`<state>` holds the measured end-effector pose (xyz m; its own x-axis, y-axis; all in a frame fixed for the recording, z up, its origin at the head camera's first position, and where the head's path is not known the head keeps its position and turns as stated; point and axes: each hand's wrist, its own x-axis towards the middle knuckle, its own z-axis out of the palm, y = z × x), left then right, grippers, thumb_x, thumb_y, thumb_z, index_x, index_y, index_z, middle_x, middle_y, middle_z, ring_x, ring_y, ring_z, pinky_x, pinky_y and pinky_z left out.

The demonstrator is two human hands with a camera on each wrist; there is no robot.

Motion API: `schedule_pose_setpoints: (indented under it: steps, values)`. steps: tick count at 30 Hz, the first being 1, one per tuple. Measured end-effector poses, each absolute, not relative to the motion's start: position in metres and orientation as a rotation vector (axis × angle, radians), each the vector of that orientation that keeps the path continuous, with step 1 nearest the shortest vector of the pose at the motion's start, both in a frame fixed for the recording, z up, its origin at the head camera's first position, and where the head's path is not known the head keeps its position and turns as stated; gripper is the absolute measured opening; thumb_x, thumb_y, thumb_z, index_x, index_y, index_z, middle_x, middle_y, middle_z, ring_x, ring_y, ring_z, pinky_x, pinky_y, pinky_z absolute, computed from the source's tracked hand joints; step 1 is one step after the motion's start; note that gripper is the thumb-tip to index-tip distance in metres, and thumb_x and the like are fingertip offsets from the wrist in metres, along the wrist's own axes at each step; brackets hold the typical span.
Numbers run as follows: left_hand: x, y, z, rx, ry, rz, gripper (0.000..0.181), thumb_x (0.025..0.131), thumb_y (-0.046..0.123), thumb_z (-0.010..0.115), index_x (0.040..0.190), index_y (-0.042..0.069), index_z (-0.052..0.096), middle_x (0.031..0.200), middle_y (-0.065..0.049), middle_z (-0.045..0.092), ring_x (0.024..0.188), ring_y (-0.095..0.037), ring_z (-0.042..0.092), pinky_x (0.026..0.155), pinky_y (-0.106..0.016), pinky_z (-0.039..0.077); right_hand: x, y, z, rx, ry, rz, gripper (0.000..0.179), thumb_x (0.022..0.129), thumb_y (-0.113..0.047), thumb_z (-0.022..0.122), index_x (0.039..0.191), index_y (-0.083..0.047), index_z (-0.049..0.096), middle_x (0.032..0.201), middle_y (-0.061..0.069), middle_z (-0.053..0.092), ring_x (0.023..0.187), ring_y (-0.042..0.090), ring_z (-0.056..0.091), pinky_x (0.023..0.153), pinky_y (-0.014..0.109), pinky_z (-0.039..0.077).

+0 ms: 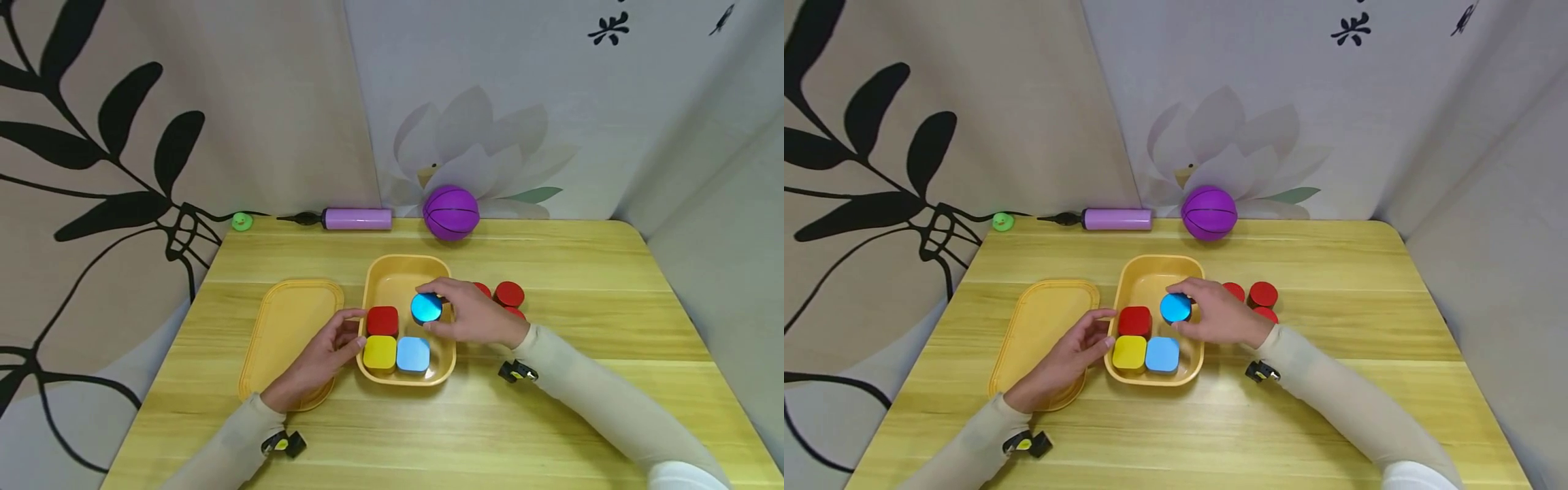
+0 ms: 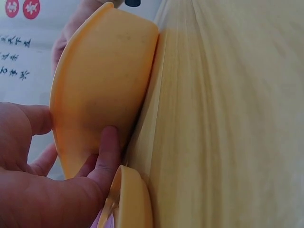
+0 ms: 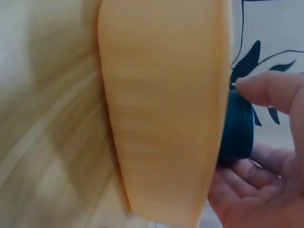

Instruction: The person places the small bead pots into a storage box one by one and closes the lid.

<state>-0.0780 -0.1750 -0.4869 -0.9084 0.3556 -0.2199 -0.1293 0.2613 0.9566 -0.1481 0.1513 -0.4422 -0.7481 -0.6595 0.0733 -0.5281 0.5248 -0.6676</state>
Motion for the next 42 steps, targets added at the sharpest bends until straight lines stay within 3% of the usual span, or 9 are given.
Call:
schedule_pose_setpoints:
  steps: [8,28,35,42]
  values:
    - [-0.079,-0.175,-0.488,0.2,2.15,1.678,0.05,0.108,0.032,0.063,0.154,0.03,0.044,0.149,-0.014,0.054,0.129,-0.03,0.059,0.098,-0.027,0.055,-0.148,0.134,-0.447,-1.124,2.557,-0.837,0.058,0.092,-0.035,0.079,0.142,-0.01,0.062,0.135,-0.001,0.067,0.122,0.018,0.063,0.104,0.043,0.053]
    - [-0.078,-0.175,-0.488,0.243,2.147,1.703,0.05,0.109,0.03,0.061,0.155,0.026,0.042,0.146,-0.016,0.054,0.125,-0.031,0.059,0.097,-0.024,0.054,-0.145,0.117,-0.452,-1.086,2.556,-0.574,0.06,0.094,-0.045,0.075,0.145,-0.016,0.064,0.141,0.001,0.068,0.127,0.022,0.064,0.104,0.044,0.054]
    - [-0.077,-0.174,-0.488,0.242,2.144,1.703,0.05,0.109,0.03,0.061,0.156,0.026,0.042,0.146,-0.016,0.054,0.127,-0.032,0.059,0.098,-0.024,0.054,-0.149,0.12,-0.45,-1.137,2.522,-0.68,0.057,0.097,-0.039,0.074,0.144,-0.01,0.064,0.14,0.004,0.069,0.124,0.021,0.066,0.106,0.043,0.055]
    - [-0.078,-0.174,-0.488,0.237,2.139,1.699,0.051,0.109,0.031,0.062,0.155,0.027,0.043,0.146,-0.016,0.055,0.128,-0.032,0.059,0.098,-0.025,0.054,-0.151,0.129,-0.449,-1.148,2.47,-0.921,0.047,0.1,-0.031,0.071,0.14,-0.008,0.065,0.134,0.006,0.07,0.116,0.017,0.067,0.095,0.038,0.061]
